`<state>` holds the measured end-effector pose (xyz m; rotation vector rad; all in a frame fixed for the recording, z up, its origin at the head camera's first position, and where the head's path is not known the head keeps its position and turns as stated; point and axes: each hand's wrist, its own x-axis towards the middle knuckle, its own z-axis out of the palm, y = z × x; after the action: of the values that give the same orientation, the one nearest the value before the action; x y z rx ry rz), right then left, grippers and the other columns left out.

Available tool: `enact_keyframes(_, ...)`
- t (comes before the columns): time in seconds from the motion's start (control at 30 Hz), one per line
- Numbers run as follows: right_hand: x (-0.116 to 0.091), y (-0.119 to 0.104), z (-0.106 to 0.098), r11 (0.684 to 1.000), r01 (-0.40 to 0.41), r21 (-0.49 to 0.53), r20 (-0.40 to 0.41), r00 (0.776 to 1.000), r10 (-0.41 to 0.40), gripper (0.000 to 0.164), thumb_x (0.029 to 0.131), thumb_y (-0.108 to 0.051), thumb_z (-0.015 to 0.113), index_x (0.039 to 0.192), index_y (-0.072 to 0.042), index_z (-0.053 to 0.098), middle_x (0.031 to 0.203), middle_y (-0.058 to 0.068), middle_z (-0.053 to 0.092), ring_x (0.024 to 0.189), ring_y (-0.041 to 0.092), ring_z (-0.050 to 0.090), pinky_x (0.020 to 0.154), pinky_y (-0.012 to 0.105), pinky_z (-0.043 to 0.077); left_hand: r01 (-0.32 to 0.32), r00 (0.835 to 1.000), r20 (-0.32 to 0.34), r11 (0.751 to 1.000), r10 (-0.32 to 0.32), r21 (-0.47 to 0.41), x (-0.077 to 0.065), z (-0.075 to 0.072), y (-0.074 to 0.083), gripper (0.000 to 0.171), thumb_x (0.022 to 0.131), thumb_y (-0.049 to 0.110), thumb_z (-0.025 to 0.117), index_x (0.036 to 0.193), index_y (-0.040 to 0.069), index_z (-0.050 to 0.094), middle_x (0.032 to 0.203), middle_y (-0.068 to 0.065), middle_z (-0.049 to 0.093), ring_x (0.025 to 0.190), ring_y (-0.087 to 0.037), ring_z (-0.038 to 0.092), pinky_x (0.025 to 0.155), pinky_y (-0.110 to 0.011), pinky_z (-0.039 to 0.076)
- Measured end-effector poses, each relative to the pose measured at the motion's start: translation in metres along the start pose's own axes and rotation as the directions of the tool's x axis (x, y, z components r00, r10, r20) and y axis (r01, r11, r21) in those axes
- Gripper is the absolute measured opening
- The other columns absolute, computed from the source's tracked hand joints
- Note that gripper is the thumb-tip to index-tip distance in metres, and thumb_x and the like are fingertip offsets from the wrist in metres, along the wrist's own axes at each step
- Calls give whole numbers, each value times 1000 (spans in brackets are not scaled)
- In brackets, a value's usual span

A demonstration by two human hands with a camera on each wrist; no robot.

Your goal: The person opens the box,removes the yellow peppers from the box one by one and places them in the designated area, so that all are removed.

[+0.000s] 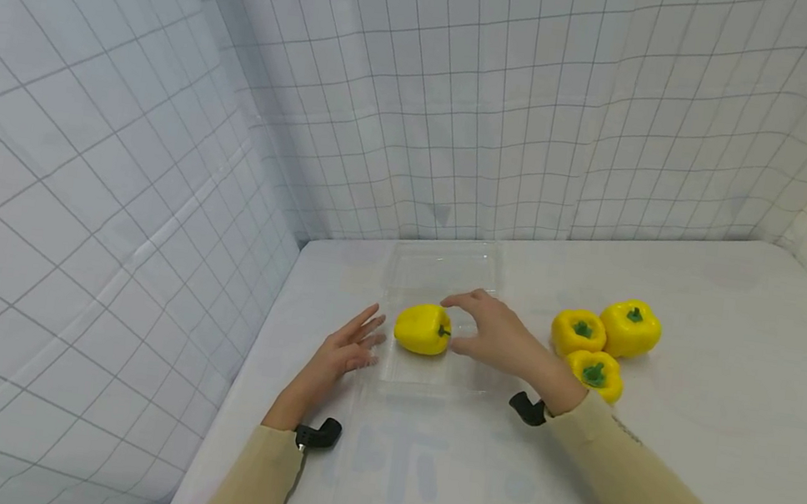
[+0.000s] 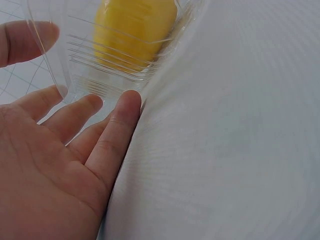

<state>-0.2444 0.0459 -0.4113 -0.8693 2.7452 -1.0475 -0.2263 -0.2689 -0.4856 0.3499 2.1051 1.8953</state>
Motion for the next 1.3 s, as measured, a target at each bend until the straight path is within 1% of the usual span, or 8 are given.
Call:
enact_keyframes(0.2,4,0,11,1000,-25,8,38,999,25,58,87,-23,76,141,-16,57,138,13,53,119,34,56,96,50,49,1,1000,8,1000,-1,8,0,0,-1,72,101,6,53,162,31,23,161,3,33,143,-22,39,113,-54,32)
enact_keyframes(0.3,4,0,14,1000,-24,6,42,999,24,59,87,-23,76,141,-16,56,137,14,54,115,33,57,95,49,50,8,1000,5,1000,-8,14,0,0,1,72,101,6,52,161,31,24,162,3,32,143,-21,40,113,-54,31)
enact_keyframes(0.57,8,1,17,1000,14,-3,22,1000,-14,59,86,-21,78,140,-15,57,134,13,56,117,34,57,97,48,49,7,1000,-2,1000,-7,21,1,1,2,71,101,7,51,161,32,24,162,1,32,143,-23,39,113,-55,31)
enact_keyframes(0.77,14,0,20,1000,-6,-3,25,1000,6,59,87,-21,79,141,-16,57,138,11,55,122,34,55,101,50,47,14,1000,0,1000,-14,23,0,1,2,71,101,8,53,161,32,24,161,2,33,142,-21,40,113,-55,31)
enact_keyframes(0.9,20,1,24,1000,-15,2,12,1000,15,57,86,-19,80,138,-17,58,136,9,56,122,33,56,101,50,46,14,1000,7,1000,-14,21,0,0,1,71,100,8,54,161,31,24,161,4,34,142,-20,40,113,-54,31)
enact_keyframes(1.0,24,2,28,1000,-23,-2,-6,1000,23,55,84,-17,81,133,-17,58,130,7,59,117,31,58,98,48,48,16,1000,7,1000,-17,23,0,0,1,71,100,8,54,161,31,24,160,5,34,142,-20,40,113,-54,31)
enact_keyframes(1.17,29,3,35,998,-54,-24,-33,998,53,51,83,-23,83,126,-19,55,122,3,63,105,25,60,87,44,51,13,1000,2,1000,-13,25,-1,1,2,71,101,9,53,161,32,25,161,3,34,142,-20,40,113,-54,32)
enact_keyframes(1.3,31,3,36,998,-58,-20,-49,997,57,49,83,-26,84,122,-19,54,116,2,64,96,22,59,81,41,51,8,1000,2,1000,-8,24,0,2,2,71,101,10,54,161,31,24,162,0,31,144,-23,39,113,-54,32)
